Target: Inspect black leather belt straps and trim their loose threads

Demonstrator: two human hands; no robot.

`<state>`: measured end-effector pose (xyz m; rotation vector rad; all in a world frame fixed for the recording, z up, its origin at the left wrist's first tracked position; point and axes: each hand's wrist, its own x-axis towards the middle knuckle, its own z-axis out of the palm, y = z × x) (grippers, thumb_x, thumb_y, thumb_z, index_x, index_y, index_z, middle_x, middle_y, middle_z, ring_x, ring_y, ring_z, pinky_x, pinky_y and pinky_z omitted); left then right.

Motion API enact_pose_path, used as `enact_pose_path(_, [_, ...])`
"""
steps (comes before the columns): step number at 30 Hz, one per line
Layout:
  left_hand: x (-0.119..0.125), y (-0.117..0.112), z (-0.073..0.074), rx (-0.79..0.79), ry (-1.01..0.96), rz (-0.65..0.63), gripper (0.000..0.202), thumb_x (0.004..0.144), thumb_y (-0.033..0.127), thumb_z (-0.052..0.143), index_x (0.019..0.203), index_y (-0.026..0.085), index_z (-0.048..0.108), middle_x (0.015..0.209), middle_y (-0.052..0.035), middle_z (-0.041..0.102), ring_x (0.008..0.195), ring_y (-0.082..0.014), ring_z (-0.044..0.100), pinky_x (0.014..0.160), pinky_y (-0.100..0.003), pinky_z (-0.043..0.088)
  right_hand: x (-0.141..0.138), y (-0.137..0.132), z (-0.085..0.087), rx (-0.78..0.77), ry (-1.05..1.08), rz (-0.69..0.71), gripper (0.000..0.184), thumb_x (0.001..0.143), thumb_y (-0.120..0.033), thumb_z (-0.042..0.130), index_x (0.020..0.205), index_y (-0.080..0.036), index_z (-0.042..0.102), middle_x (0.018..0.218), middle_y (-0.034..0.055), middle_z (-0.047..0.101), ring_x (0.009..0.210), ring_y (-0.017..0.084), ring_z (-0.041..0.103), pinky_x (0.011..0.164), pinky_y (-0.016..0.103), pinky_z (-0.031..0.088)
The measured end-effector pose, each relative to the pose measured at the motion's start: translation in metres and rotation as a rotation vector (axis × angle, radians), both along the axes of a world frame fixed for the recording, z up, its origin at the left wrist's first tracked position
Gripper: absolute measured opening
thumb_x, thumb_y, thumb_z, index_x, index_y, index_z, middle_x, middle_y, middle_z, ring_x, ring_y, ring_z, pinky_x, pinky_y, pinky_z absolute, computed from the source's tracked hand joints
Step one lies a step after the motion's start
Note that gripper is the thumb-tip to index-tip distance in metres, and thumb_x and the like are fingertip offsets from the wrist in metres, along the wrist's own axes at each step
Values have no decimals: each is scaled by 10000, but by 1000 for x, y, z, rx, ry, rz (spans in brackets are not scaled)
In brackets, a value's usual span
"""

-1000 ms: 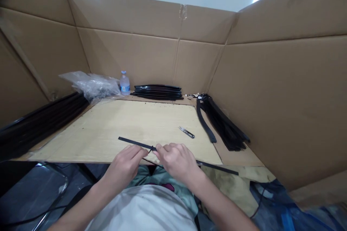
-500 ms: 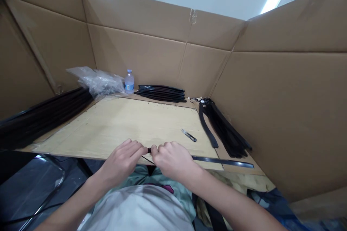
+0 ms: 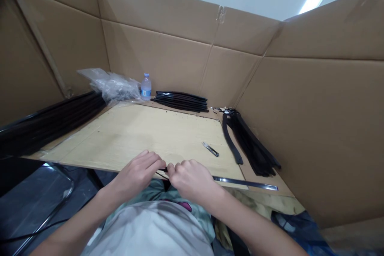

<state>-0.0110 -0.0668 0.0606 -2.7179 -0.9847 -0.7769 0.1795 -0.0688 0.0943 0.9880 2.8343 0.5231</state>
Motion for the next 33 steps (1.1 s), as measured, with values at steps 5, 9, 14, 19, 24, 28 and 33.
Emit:
enact_pose_path(5, [-1, -5, 4, 54, 52, 5, 238, 901, 108, 328, 878, 122, 564, 770, -64, 544, 725, -178, 473, 667, -317, 349, 2, 7, -3, 10, 97, -88, 97, 886, -166, 428, 839, -157, 512, 653, 37, 634, 564, 178, 595, 472, 277, 258])
enact_pose_path(9, [1, -8, 6, 88, 77, 14, 241, 889, 88, 332, 836, 125, 565, 752, -63, 538, 698, -176, 465, 655, -316, 346, 0, 9, -1, 8, 110, -106, 119, 899, -181, 419, 831, -163, 516, 644, 34, 636, 552, 171, 588, 472, 277, 248])
enact_pose_path(14, [-1, -5, 6, 84, 30, 9, 238, 884, 82, 331, 857, 125, 564, 741, -58, 537, 696, -174, 470, 645, -310, 343, -5, 3, 2, -30, 65, -43, 108, 881, -133, 416, 825, -152, 506, 640, 32, 630, 545, 167, 585, 460, 280, 251])
enact_pose_path(19, [-5, 1, 6, -35, -45, 26, 241, 844, 27, 345, 882, 140, 554, 776, -46, 546, 732, -171, 481, 659, -303, 356, -4, -2, 1, 33, 37, 14, 82, 887, -150, 423, 906, -132, 500, 654, 44, 616, 546, 175, 577, 442, 284, 251])
enact_pose_path(24, [-4, 4, 6, -230, -109, 57, 194, 808, 26, 409, 831, 146, 561, 784, -40, 563, 730, -156, 495, 670, -279, 388, -1, -7, -6, 108, 66, 32, 126, 914, -222, 414, 917, -135, 505, 646, 38, 609, 542, 182, 575, 427, 292, 230])
enact_pose_path(28, [-4, 4, 8, -384, -241, 23, 207, 848, 78, 396, 813, 162, 582, 763, -30, 573, 700, -135, 513, 650, -247, 402, 1, -9, -10, 145, 90, 41, 143, 927, -232, 381, 917, -152, 500, 655, 31, 604, 538, 179, 561, 431, 281, 236])
enact_pose_path(33, [-4, 4, 10, -443, -334, -3, 220, 838, 72, 406, 791, 158, 602, 765, -35, 587, 696, -128, 529, 652, -239, 407, 3, -11, -11, 166, 86, 45, 251, 876, -143, 418, 1123, -176, 451, 653, 26, 596, 549, 163, 537, 444, 259, 232])
